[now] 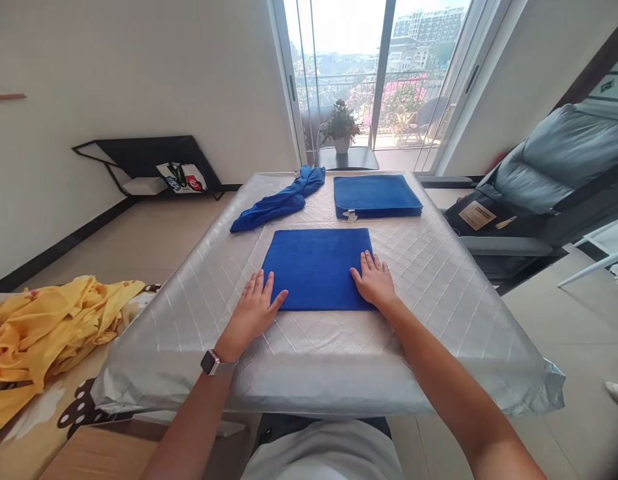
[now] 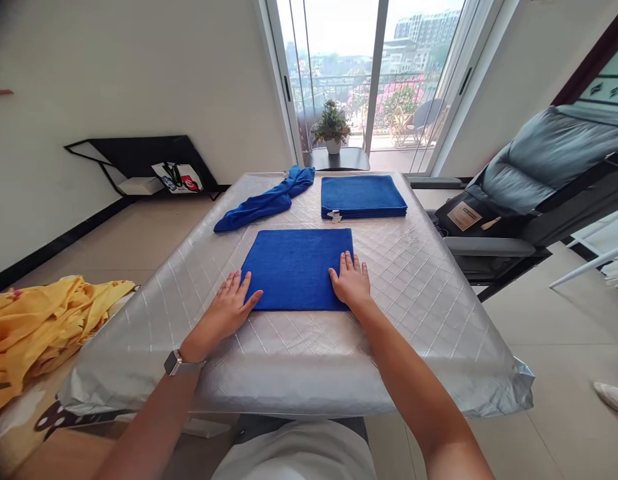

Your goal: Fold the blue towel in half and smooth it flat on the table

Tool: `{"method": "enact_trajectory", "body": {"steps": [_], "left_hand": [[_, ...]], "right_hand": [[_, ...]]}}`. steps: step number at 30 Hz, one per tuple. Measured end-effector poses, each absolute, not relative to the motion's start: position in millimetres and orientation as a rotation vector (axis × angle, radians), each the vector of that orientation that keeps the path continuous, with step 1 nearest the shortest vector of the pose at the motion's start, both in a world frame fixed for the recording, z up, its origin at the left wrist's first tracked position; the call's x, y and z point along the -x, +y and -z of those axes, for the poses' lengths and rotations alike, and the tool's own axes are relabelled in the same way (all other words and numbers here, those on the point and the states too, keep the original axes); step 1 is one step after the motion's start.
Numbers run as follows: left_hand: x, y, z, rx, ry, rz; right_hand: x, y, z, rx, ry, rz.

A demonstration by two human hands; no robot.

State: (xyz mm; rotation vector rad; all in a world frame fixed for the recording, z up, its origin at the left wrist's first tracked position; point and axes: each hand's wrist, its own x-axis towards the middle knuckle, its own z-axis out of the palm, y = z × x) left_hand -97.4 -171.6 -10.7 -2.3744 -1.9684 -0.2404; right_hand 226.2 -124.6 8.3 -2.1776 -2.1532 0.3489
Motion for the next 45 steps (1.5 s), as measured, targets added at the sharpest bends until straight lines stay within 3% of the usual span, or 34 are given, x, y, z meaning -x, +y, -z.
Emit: {"method": "enact_trajectory", "body": {"steps": [8, 14, 21, 30, 45], "left_hand": [[-46.5, -131.2, -31.1, 2.854, -1.236, 0.273], [-87.4, -88.9, 0.1, 2.916, -1.404, 0.261], [-38.8, -96.8, 8.7, 2.877, -1.506, 0.283], [95.1, -59.0, 10.8, 2.327, -2.306, 0.330], [106.6, -59.7, 12.4, 2.394, -2.295, 0.382]], "right_hand": [[-230.4, -124.1, -4.5, 2.195, -2.153, -0.301], [-232.5, -122.2, 0.4, 2.214, -2.181, -0.233], [-231.4, -122.8, -3.7, 2.217, -2.160, -0.249], [-233.2, -120.8, -1.8, 2.218, -2.156, -0.262], [-232.1, -123.5, -8.6, 2.279, -2.210, -0.165]]}}
